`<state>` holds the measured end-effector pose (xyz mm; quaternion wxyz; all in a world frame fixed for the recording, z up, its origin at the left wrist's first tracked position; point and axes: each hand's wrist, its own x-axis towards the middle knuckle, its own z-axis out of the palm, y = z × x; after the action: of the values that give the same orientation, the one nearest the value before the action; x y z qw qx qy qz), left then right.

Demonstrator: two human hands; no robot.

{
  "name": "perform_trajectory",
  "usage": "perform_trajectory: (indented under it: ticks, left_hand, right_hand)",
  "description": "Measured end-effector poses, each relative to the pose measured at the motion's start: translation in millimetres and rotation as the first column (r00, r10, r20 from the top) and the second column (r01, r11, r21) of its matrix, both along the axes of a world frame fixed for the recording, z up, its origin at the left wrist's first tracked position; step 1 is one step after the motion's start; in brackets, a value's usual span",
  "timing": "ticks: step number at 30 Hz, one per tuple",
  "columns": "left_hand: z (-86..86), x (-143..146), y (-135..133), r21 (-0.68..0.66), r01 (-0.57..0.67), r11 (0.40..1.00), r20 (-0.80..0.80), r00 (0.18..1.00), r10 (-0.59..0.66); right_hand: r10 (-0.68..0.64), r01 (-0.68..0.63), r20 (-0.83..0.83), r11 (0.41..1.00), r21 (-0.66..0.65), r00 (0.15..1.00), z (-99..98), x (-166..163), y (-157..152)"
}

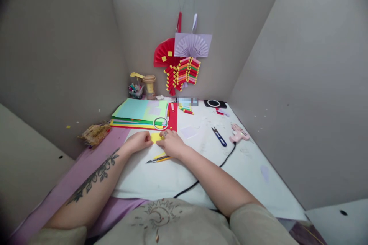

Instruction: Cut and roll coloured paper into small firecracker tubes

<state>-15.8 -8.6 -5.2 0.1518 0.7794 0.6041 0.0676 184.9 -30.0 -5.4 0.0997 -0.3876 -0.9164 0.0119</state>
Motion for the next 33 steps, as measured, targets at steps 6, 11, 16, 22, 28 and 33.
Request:
perform_trajectory:
  ticks: [6, 11, 16, 22, 28, 33]
  left_hand:
    - [5.1, 6.6, -8.3, 0.087, 0.276, 0.957, 0.071, 0.957, -0.282]
    - [15.6, 5.2, -18.5, 0.106, 0.355, 0.929, -0.063, 0.935, -0.350]
    - [22.4, -10.5, -14.6, 0.058, 0.254, 0.965, -0.028, 0.967, -0.253]
    - [12.9, -10.4, -1.9, 0.163, 0.157, 0.974, 0.119, 0.977, -0.177]
    - [6.0, -1.5, -3.8, 0.202, 0.173, 0.964, 0.168, 0.963, -0.209]
    - [5.6, -1.0, -1.5, 0.215, 0.129, 0.968, 0.181, 0.969, -0.169]
  right_hand:
    - [-0.113, 0.108, 0.142, 0.993, 0.044, 0.983, 7.1, 22.7, -3.6]
    - [-0.139, 0.140, 0.118, 0.990, -0.002, 0.983, 6.0, 28.6, -1.1]
    - [-0.154, 0.153, -0.002, 0.984, -0.091, 0.988, -1.5, 29.0, 5.6]
    - [-0.292, 0.256, -0.291, 0.954, -0.156, 0.911, -17.6, 30.9, 16.5]
    - [-0.200, 0.116, -0.413, 0.969, -0.219, 0.889, -2.1, 33.7, 5.8]
    - [0.170, -0.232, -0.223, 0.928, -0.291, 0.960, 18.3, 28.0, -18.7]
